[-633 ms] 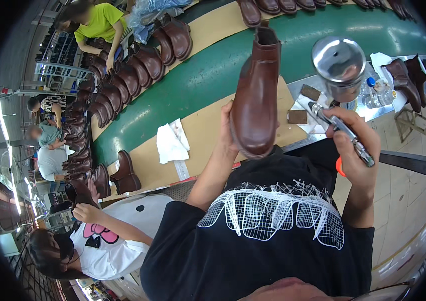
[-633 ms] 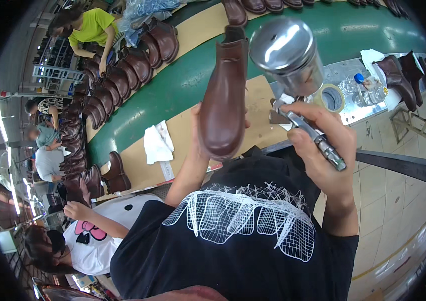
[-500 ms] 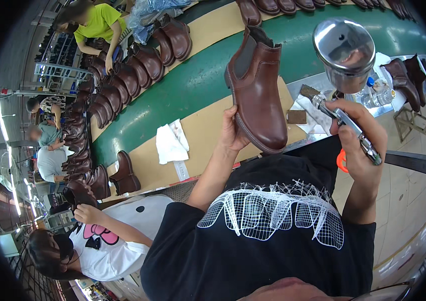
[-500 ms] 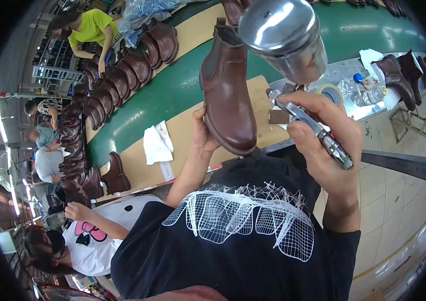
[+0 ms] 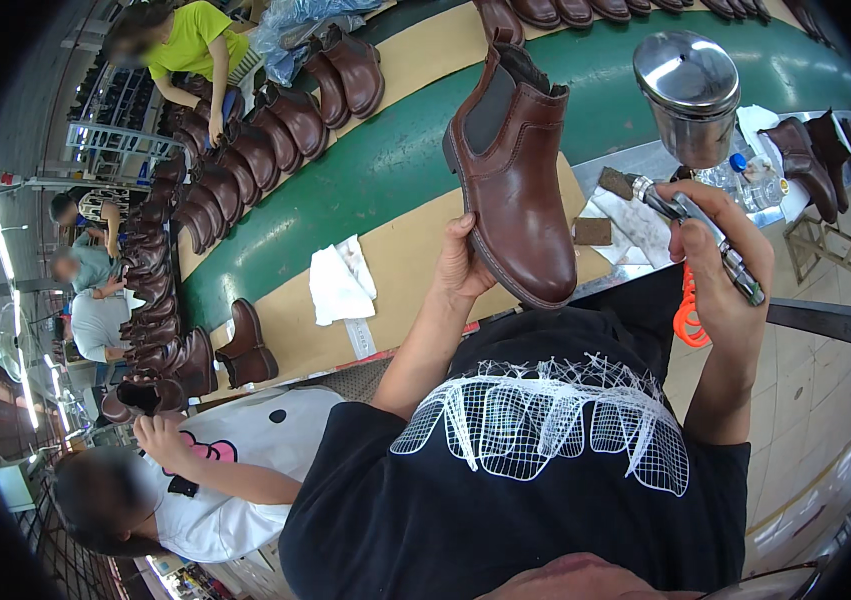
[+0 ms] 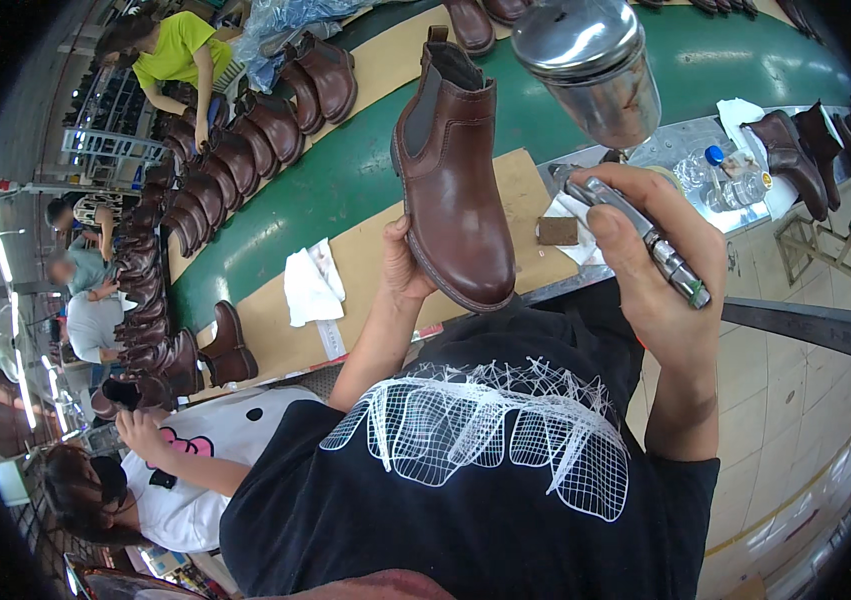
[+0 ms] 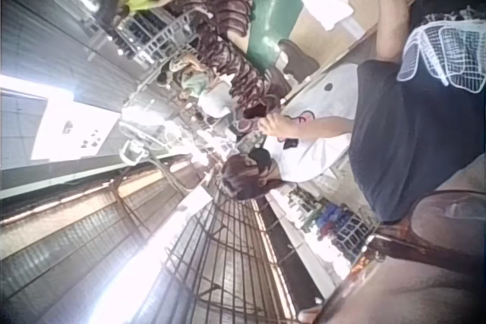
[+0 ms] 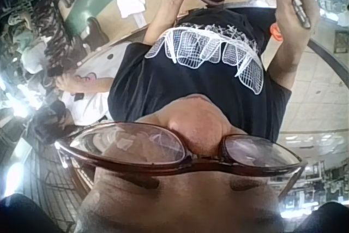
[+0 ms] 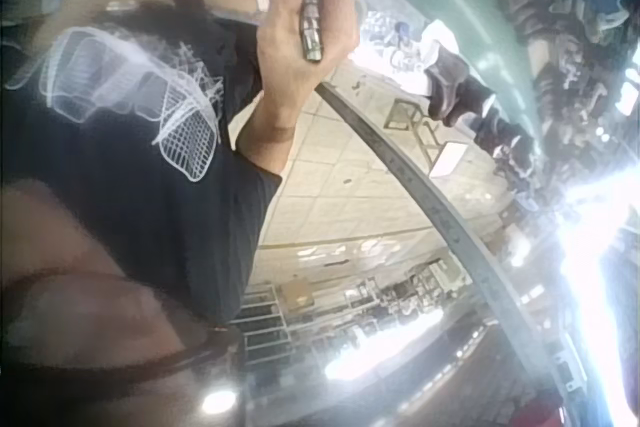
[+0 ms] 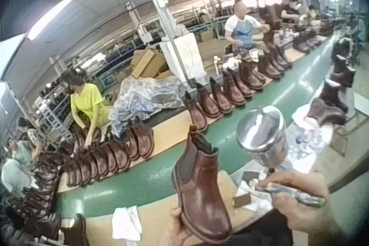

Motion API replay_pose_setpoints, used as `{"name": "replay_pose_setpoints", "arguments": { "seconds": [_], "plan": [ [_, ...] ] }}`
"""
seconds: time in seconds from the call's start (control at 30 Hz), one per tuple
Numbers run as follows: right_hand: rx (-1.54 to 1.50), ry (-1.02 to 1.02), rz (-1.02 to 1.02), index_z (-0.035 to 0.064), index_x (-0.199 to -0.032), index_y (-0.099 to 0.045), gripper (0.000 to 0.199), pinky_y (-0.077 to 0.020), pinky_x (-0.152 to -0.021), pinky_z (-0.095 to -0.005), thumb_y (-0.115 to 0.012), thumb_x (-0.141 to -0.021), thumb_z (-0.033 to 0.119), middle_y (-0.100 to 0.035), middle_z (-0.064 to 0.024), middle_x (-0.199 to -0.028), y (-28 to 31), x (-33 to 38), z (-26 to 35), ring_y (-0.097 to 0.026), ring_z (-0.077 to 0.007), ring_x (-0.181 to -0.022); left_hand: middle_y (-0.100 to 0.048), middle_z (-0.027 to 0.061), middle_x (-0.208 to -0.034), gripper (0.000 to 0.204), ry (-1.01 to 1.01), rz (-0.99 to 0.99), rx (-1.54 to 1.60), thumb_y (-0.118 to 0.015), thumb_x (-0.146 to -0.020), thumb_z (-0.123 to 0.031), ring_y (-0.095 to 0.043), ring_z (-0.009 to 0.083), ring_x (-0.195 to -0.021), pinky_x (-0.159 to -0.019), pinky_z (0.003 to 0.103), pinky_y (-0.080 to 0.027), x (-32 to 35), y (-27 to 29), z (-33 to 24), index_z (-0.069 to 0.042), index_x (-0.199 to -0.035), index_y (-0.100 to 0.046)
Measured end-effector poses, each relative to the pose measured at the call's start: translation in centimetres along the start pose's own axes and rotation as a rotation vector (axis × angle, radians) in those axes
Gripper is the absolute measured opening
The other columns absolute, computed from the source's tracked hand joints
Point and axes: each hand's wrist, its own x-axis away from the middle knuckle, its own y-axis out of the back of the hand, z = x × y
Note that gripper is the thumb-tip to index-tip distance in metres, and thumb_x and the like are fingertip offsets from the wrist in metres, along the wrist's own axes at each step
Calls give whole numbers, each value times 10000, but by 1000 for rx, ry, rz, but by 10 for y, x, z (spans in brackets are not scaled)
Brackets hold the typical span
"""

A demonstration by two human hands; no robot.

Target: Applying a finish to brown leather boots using a handheld airbrush spray gun on a factory assembly line.

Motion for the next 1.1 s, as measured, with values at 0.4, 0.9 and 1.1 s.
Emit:
{"name": "replay_pose_setpoints", "arguments": {
  "seconds": [0.4,0.9,1.1],
  "plan": [
    [20,64,15,-21,-1103,-680,248,-423,-679,-228,-664,-935,161,-657,-43,-912,0,6,0,-536,-80,-760,-593,139,-1317,648,-140,-78,-135,-707,-848,-225,-635,273,-1172,-957,422,-583,-3,-2,2,-38,-1409,-443],
    [94,38,171,25,-1044,-710,276,-436,-736,-286,-732,-867,236,-700,-77,-907,-18,7,2,-580,-148,-769,-585,33,-1332,618,-339,-149,-394,-698,-834,-17,-558,231,-1243,-1058,444,-460,-14,-11,2,-142,-1402,-489],
    [-40,-20,173,17,-1111,-705,315,-463,-766,-273,-719,-871,221,-705,-71,-944,-24,-1,-14,-613,-139,-794,-600,36,-1305,628,-357,-218,-354,-682,-858,-34,-577,205,-1208,-1034,406,-473,-24,-3,-2,-120,-1438,-459]
  ]
}}
